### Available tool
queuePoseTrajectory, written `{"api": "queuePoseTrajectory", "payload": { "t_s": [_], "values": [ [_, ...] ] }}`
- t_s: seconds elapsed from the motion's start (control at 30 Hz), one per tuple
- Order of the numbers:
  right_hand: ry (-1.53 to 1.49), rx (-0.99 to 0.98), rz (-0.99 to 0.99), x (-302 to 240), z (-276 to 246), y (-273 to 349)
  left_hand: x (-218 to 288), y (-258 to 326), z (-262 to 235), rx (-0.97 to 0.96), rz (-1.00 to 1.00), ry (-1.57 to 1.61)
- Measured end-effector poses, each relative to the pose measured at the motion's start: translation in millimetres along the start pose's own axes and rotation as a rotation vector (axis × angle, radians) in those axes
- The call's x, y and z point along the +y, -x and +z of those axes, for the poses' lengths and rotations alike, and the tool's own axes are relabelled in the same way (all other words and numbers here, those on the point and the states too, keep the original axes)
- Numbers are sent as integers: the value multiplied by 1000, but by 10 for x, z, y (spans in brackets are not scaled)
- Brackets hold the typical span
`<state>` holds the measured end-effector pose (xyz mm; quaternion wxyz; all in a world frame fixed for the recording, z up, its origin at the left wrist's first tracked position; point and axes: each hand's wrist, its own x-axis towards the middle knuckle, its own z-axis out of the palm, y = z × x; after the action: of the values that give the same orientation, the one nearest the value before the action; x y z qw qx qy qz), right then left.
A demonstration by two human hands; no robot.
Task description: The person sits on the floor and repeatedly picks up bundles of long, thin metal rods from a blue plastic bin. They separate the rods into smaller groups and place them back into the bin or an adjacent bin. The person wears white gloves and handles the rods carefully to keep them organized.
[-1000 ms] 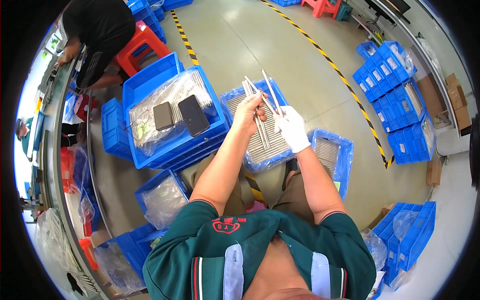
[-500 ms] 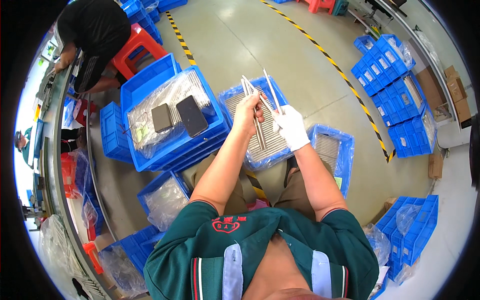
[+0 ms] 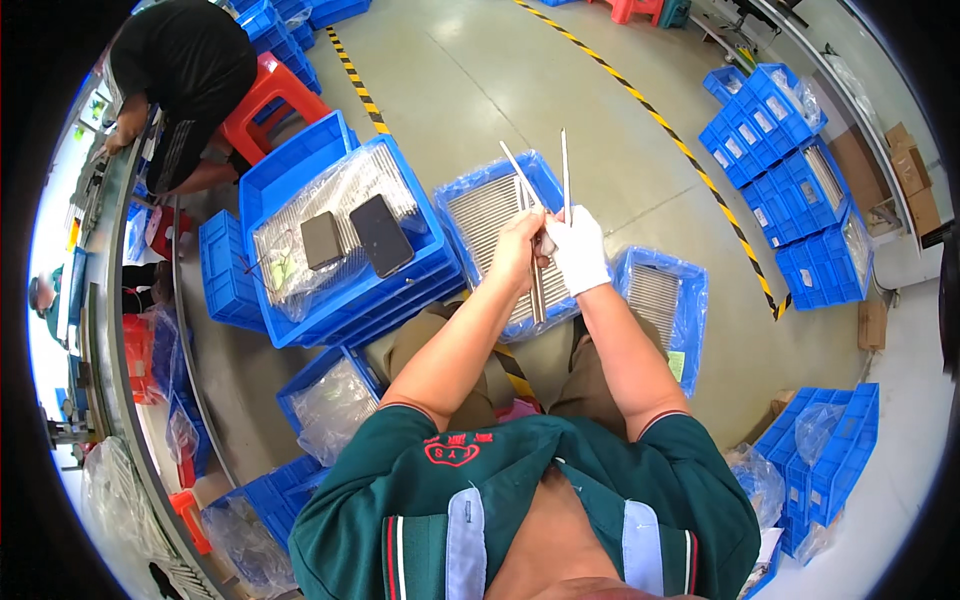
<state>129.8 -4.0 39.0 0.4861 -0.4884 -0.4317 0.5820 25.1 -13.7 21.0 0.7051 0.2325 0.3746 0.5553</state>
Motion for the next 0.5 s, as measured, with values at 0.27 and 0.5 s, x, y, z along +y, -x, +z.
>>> {"api": "queuePoseTrajectory", "payload": {
  "t_s": [0.27, 0.5],
  "values": [
    [592, 145, -266, 174, -171, -269, 122, -87, -141, 29, 59, -320],
    [-8, 29, 100, -34, -338, -562, 37, 70, -37, -303, -210, -301]
  ]
}}
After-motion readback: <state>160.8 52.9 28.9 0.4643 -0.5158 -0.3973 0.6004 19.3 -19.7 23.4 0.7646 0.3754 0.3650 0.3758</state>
